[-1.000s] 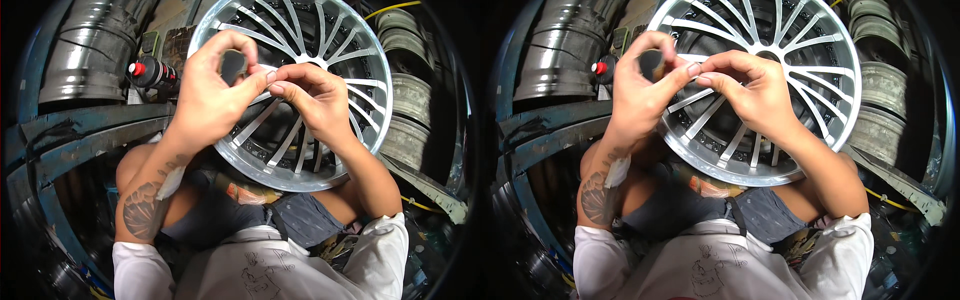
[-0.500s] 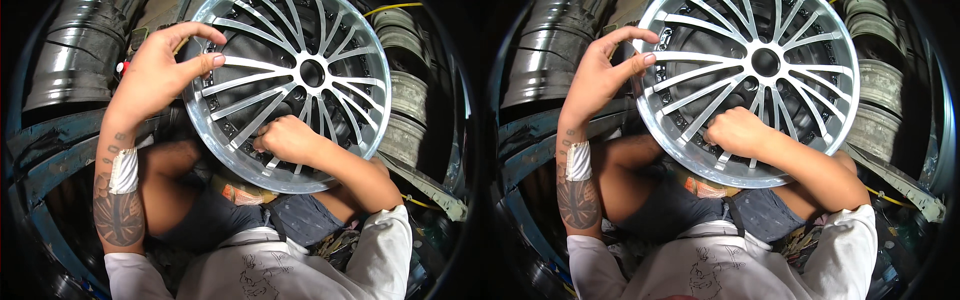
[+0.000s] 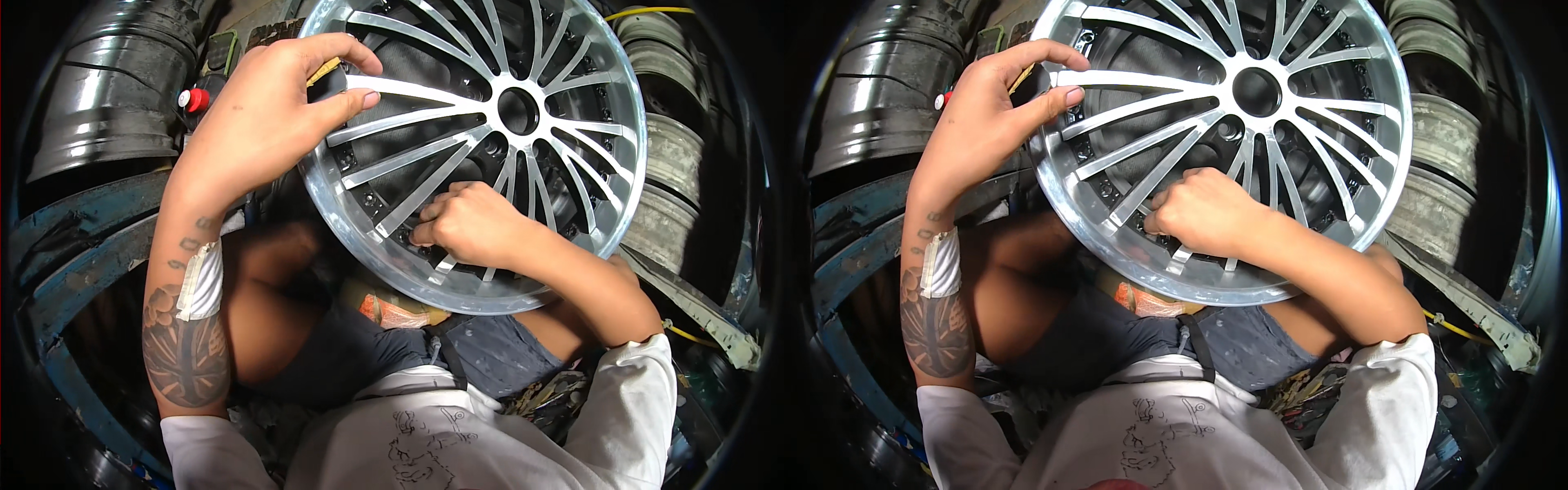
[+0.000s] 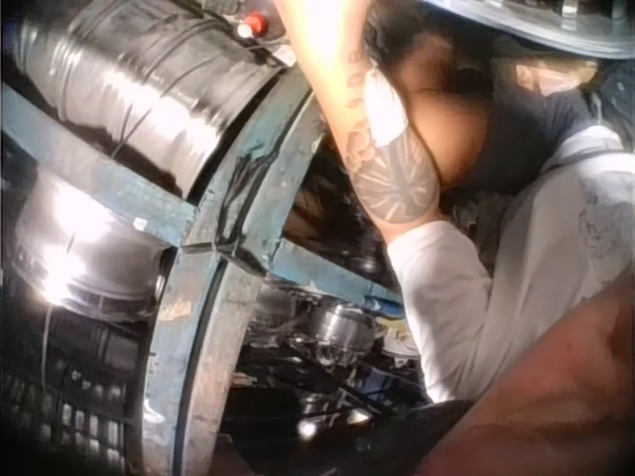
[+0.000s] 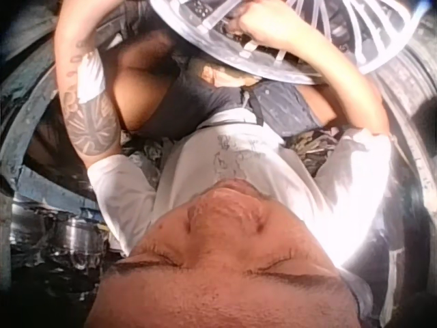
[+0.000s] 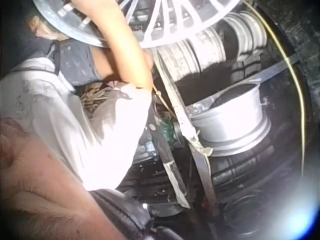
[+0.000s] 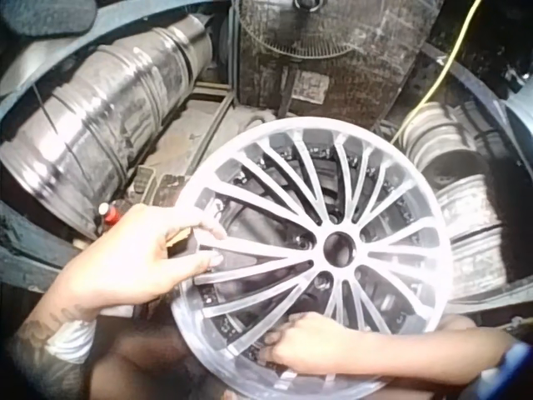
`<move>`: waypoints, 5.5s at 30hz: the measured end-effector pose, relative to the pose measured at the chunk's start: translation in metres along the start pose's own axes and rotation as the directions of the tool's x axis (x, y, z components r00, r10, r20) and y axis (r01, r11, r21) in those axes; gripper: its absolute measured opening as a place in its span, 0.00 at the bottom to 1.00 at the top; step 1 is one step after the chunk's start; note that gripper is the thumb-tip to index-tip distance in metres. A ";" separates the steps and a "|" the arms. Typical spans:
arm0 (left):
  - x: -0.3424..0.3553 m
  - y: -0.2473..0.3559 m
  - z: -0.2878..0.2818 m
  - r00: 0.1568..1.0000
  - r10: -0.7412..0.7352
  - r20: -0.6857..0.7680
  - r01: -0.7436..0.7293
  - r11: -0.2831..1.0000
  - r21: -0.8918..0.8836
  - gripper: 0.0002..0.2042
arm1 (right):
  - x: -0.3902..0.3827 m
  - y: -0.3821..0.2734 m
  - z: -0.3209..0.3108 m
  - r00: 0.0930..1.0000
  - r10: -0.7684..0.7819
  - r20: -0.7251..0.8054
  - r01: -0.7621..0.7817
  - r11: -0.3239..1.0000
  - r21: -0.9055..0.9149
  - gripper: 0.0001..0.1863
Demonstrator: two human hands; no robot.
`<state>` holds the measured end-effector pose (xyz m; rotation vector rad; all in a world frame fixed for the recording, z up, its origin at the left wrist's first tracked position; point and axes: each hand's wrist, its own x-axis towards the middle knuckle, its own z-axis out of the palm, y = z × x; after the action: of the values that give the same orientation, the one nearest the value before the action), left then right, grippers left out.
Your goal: The person applies rectangular patches and yellow adhesive strips to the interior surfaces of a silver wheel rim while sitting in a storage area.
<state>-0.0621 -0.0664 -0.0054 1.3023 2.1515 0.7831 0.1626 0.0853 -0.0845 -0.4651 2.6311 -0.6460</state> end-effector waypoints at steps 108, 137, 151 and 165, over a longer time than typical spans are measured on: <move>-0.001 0.007 0.016 0.994 0.065 -0.088 -0.059 0.996 0.069 0.12 | 0.005 -0.016 -0.012 0.991 0.112 0.070 -0.122 0.978 0.167 0.10; -0.001 0.007 0.040 0.953 0.196 -0.230 -0.197 0.980 0.018 0.07 | 0.002 -0.010 -0.024 0.967 0.084 -0.240 -0.008 0.954 0.300 0.05; -0.014 0.060 0.049 0.995 -0.029 -0.099 -0.035 0.804 -0.593 0.07 | -0.026 0.000 -0.074 0.762 0.558 -0.327 0.280 0.172 0.945 0.12; -0.007 0.045 0.037 0.974 0.209 -0.089 -0.226 0.852 -0.473 0.07 | -0.025 -0.009 -0.072 0.766 0.529 -0.364 0.285 0.229 0.931 0.14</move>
<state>-0.0062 -0.0479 0.0007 1.2722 1.6856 1.3427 0.1539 0.1146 -0.0140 0.5167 1.9609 -2.5295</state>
